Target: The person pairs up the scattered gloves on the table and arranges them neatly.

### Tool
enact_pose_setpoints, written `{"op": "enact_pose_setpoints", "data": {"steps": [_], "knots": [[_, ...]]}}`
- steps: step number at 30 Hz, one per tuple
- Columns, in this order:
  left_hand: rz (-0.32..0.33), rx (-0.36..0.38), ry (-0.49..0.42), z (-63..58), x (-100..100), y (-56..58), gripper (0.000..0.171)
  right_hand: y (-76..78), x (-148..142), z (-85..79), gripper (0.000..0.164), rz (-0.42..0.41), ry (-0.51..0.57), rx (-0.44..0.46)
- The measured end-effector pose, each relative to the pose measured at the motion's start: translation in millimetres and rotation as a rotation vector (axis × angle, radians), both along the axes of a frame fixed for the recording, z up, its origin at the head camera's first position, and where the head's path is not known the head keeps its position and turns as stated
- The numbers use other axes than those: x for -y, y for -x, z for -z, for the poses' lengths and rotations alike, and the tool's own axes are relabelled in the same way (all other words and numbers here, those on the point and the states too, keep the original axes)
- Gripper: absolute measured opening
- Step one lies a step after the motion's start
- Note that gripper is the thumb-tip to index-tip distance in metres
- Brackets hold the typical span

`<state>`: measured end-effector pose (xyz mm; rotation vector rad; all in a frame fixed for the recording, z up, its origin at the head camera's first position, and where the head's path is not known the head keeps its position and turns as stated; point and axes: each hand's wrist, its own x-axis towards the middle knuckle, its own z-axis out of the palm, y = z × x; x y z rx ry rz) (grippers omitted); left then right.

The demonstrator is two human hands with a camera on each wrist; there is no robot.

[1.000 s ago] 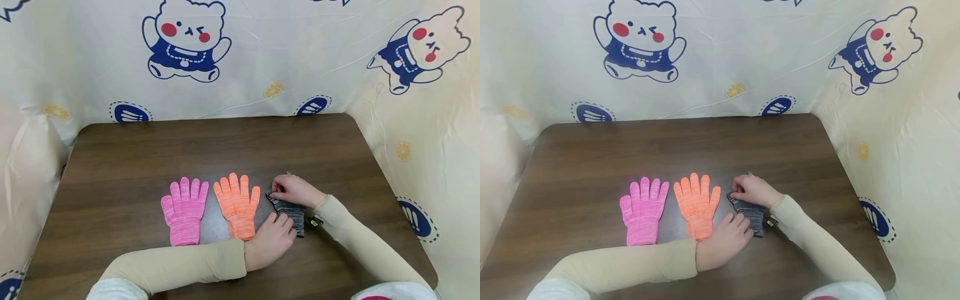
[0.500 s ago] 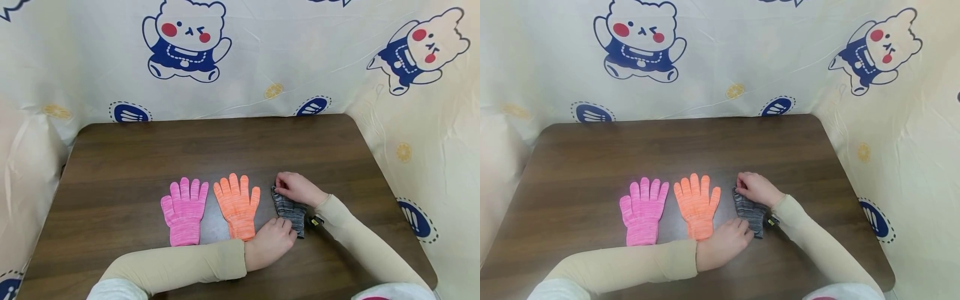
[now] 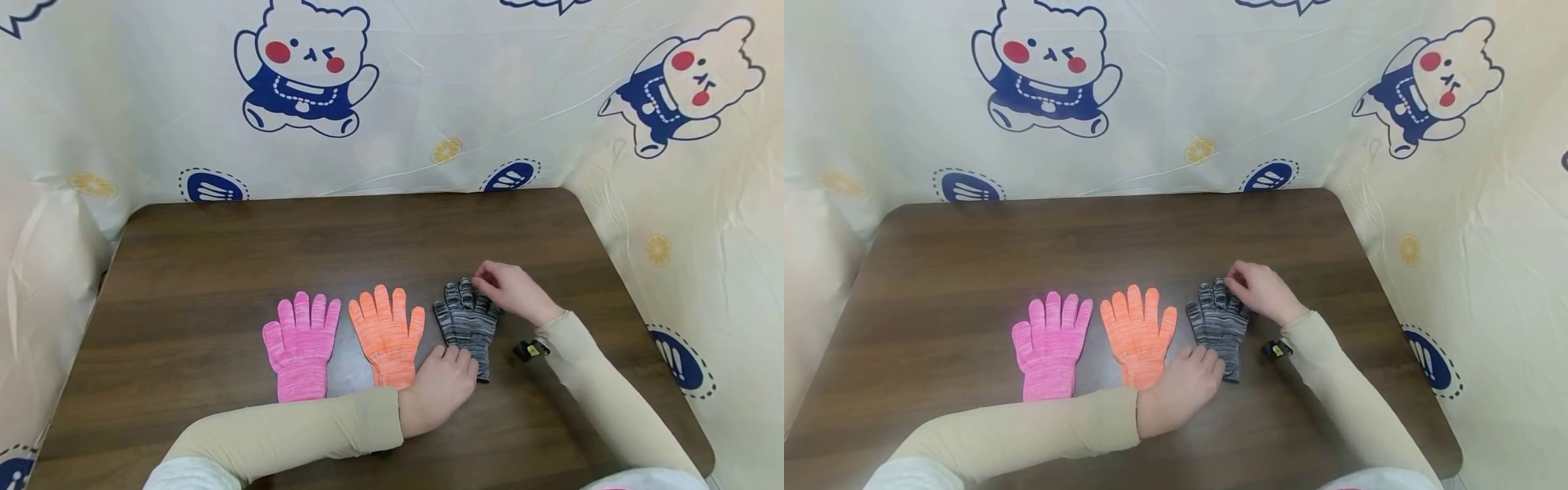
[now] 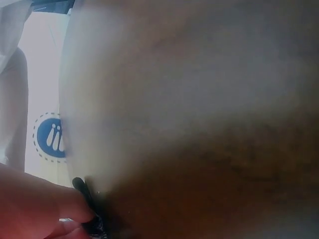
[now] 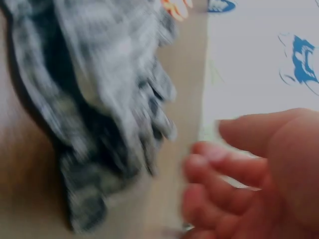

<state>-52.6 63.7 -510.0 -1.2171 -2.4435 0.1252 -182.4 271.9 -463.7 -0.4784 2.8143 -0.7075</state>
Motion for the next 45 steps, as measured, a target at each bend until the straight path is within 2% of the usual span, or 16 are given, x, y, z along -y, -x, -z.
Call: {"op": "enact_pose_setpoints", "data": {"steps": [3,6,8,11,15,21,27,32,36,38,42,45], "knots": [[-0.013,0.017,0.009,-3.2,0,0.8,0.011,0.2,-13,-7.4,0.021,0.037,-0.101,0.127],[0.005,0.053,-0.004,-5.5,0,2.1,0.008,-0.4,-23,-11.0,0.026,0.05,-0.182,0.245],[0.032,0.08,-0.008,-6.1,0,2.9,0.011,-0.2,-28,-9.0,0.024,0.021,-0.155,0.311],[0.079,0.117,-0.011,-5.9,-1,2.5,0.017,0.7,-34,-3.7,0.019,-0.063,-0.054,0.389],[0.108,0.106,-0.004,-4.5,-4,0.9,0.016,4.4,-42,-1.9,0.011,-0.143,0.016,0.418],[0.101,0.081,0.012,-4.0,-4,0.0,0.015,8.4,-47,-6.3,0.008,-0.165,0.033,0.435],[0.126,0.079,0.065,-2.3,0,0.2,0.024,7.5,-47,3.7,0.006,-0.113,-0.03,0.357],[0.136,0.075,0.104,-4.7,1,0.2,0.027,9.3,-46,12.5,0.015,-0.068,-0.045,0.347],[0.15,0.052,0.147,-7.0,2,0.4,0.029,11.8,-44,11.5,0.02,-0.053,-0.074,0.321],[0.152,0.044,0.152,-7.7,2,0.7,0.03,13.1,-42,10.9,0.016,-0.063,-0.095,0.27],[0.145,0.045,0.146,-7.7,1,0.9,0.03,16.5,-34,13.1,0.007,-0.087,-0.088,0.11],[0.153,0.049,0.157,-6.5,1,0.4,0.03,18.2,-29,15.9,0.012,-0.106,-0.047,0.076]]}}
